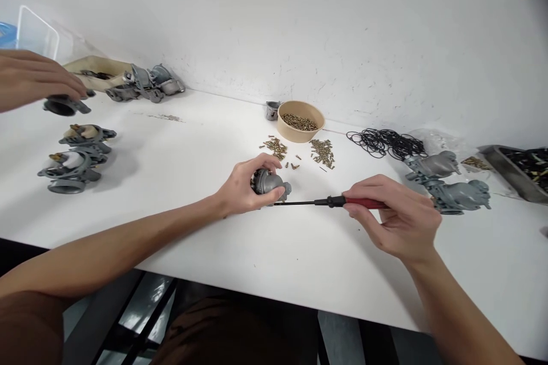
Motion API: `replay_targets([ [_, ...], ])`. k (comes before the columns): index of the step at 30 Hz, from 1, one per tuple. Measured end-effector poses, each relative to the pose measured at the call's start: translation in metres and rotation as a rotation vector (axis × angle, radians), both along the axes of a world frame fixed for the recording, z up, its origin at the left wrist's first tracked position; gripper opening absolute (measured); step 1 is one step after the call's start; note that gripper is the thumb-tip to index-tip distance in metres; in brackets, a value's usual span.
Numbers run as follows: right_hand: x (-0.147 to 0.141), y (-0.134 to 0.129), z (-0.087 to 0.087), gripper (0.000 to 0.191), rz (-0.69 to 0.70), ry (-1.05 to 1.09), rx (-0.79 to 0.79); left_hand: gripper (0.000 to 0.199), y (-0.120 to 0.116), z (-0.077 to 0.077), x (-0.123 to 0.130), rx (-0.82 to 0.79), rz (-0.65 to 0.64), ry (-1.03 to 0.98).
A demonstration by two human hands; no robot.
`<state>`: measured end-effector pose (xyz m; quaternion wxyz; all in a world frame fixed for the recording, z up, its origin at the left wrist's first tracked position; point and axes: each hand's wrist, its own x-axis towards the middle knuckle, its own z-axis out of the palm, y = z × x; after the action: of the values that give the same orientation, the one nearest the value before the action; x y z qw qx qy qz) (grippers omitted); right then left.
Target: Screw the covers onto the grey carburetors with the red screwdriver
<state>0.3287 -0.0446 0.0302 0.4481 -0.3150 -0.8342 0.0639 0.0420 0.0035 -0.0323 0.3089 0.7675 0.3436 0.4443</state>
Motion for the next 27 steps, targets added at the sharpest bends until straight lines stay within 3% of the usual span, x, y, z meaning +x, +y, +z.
replay_targets([
  [4, 0.002, -0.002, -0.003, 0.031, 0.008, 0.114, 0.064, 0.055, 0.005, 0.001, -0.008, 0.216, -0.011, 0.118],
  [8, 0.005, -0.002, -0.005, 0.026, -0.132, 0.288, 0.041, 0.06, 0.003, 0.004, -0.01, 0.329, -0.033, 0.153],
  [13, 0.0, 0.003, -0.009, 0.022, -0.091, 0.321, -0.077, 0.057, -0.003, 0.007, -0.009, 0.375, -0.085, 0.138],
  [27, -0.002, 0.003, -0.013, 0.033, -0.018, 0.326, -0.203, 0.055, -0.007, 0.009, -0.008, 0.358, -0.129, 0.038],
])
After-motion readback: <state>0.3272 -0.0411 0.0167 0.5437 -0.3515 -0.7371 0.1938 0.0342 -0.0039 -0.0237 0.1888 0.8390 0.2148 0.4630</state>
